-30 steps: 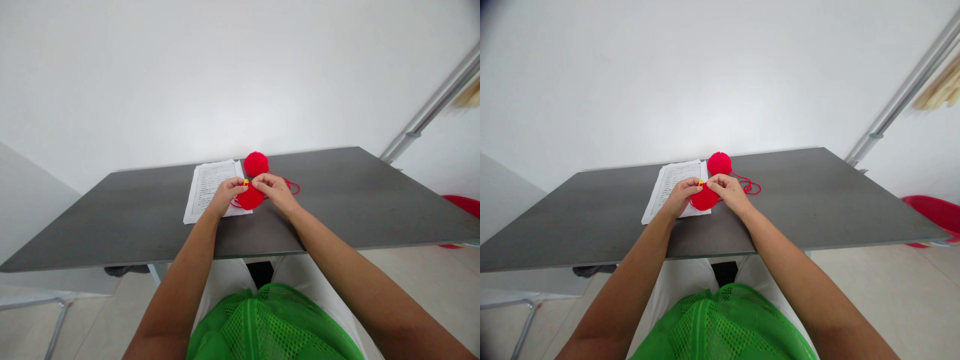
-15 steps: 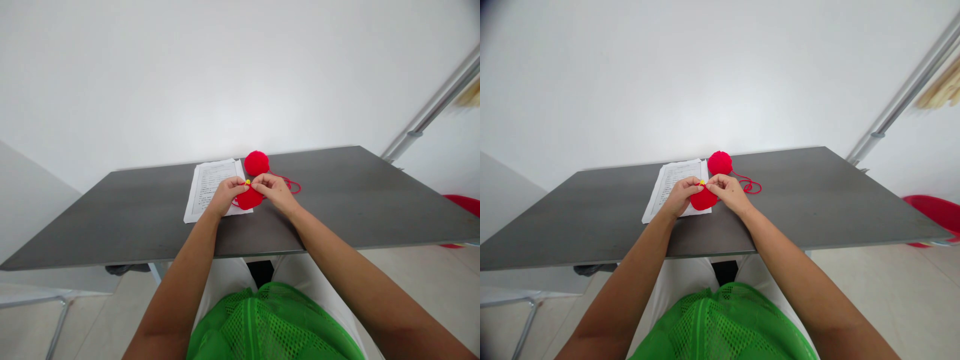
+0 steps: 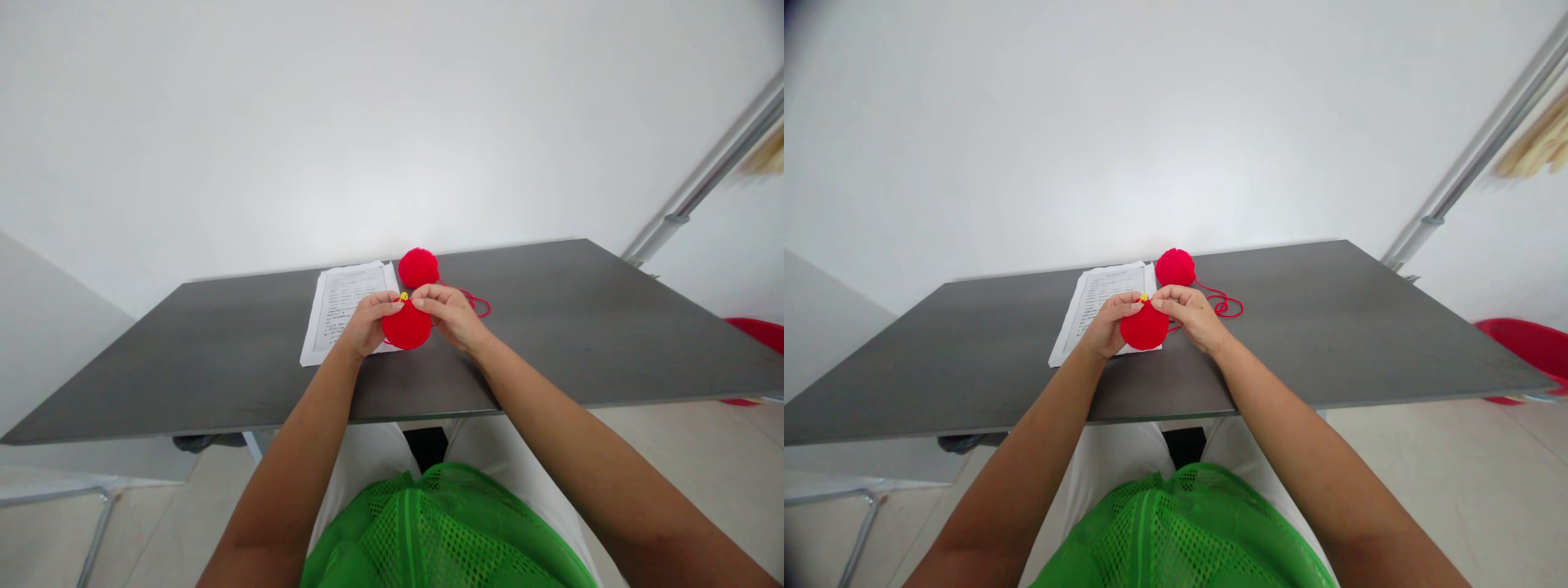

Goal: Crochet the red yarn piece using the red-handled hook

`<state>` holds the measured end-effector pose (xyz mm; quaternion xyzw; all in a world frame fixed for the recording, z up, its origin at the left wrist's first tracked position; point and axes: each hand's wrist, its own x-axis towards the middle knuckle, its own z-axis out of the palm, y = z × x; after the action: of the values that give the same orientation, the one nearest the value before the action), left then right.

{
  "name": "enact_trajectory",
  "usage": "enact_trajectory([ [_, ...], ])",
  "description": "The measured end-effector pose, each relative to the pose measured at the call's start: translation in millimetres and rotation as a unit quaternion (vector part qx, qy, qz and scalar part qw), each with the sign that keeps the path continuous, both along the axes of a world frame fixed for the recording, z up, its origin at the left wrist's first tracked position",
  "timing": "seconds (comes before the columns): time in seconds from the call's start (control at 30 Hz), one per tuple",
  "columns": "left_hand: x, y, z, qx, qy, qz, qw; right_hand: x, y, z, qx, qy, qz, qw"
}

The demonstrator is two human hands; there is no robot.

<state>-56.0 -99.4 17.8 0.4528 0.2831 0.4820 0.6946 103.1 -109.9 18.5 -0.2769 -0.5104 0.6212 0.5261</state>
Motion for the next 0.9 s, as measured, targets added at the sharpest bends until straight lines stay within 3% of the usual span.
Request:
enact_trajectory([
  [0.43, -1.4, 0.6, -2.2, 0.013, 0.0, -0.003, 1.0, 2.2, 1.0, -0.9, 0.0, 0.012, 0.022, 1.0],
  [0.9, 0.2, 1.7, -2.9, 0.019, 0.013, 0.01, 1.0, 2.2, 4.1, -6.5, 0.017, -0.012, -0.015, 1.0],
])
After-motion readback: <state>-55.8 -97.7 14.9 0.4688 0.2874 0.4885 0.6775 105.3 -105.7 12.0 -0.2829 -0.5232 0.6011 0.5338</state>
